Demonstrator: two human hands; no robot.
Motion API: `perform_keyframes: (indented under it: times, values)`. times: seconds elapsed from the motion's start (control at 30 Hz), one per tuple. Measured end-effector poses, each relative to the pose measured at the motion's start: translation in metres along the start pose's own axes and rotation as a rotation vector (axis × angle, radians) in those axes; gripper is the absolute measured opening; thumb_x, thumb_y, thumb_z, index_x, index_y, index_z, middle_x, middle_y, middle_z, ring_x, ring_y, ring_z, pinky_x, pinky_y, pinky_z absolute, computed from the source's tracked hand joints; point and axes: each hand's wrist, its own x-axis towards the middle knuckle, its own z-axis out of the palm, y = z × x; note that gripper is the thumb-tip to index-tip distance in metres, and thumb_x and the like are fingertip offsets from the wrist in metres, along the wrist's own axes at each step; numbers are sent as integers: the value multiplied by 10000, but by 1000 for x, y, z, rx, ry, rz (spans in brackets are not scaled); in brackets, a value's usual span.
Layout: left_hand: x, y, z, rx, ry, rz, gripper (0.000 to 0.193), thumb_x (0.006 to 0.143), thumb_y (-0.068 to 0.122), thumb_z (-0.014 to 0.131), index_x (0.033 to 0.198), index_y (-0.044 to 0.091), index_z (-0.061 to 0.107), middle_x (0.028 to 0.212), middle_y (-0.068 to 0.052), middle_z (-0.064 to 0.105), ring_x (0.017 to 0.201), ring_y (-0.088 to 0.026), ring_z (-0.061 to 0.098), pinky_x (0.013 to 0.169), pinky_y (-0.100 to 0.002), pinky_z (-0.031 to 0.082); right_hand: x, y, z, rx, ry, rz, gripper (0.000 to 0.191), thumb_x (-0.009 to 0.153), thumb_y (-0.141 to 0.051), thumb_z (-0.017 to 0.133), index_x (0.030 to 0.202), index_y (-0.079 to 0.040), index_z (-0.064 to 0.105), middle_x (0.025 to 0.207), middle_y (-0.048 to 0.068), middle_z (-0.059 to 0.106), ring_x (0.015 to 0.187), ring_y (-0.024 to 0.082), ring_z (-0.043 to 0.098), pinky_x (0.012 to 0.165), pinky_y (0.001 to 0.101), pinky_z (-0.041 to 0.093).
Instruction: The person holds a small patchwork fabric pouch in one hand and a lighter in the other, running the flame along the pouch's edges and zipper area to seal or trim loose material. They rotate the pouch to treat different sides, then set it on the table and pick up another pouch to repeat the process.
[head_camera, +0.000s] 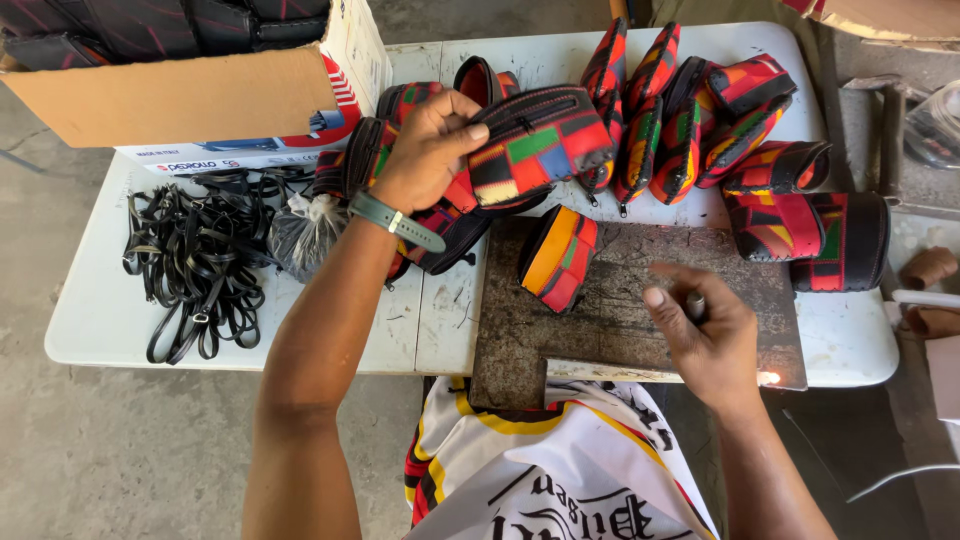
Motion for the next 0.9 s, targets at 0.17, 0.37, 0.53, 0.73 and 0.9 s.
perform_keyframes:
  times: [0.17, 0.37, 0.53, 0.73, 0.9]
  values:
    - [-58, -6, 69, 31, -27, -59, 175, 949, 3, 736, 1030, 58, 592, 906, 46, 568, 815, -30, 507, 721, -210, 440, 6, -2, -6, 353, 3, -57, 825, 870, -256, 790, 1537, -69, 341, 1105, 23, 610, 740, 53, 612, 592, 189, 499]
    - [-115, -20, 144, -83, -316, -251, 257, 919, 143, 706, 1133, 98, 572, 972, 49, 659, 878, -5, 604, 766, -203, 525, -23, 25, -28, 448, -64, -78, 690, 870, -121, 848, 1452, 13, 502, 1233, 111, 691, 1108, 145, 677, 998, 291, 551]
    - [-113, -26, 172, 343, -385, -146, 259, 1018, 245, 628, 1139, 18, 662, 872, 31, 647, 786, 4, 564, 685, -198, 502, -37, 41, -25, 513, -81, 60, 544, 848, -62, 847, 1313, 8, 572, 1157, 102, 713, 994, 144, 657, 861, 299, 542]
    - [-106, -31, 184, -190, -283, -353, 247, 1089, 219, 591, 1003, 3, 675, 889, 58, 590, 812, -12, 499, 709, -215, 428, -39, 38, -13, 933, -78, 131, 491, 893, 54, 790, 1317, -26, 556, 1208, 108, 671, 1098, 179, 669, 994, 338, 581]
    - [-111, -29, 189, -369, -233, -501, 200, 1045, 205, 581, 989, 26, 652, 870, 41, 628, 791, -38, 547, 717, -239, 470, -41, 42, -12, 1137, -97, 320, 472, 862, 46, 759, 1266, -67, 542, 1191, 94, 670, 1059, 212, 701, 929, 368, 618]
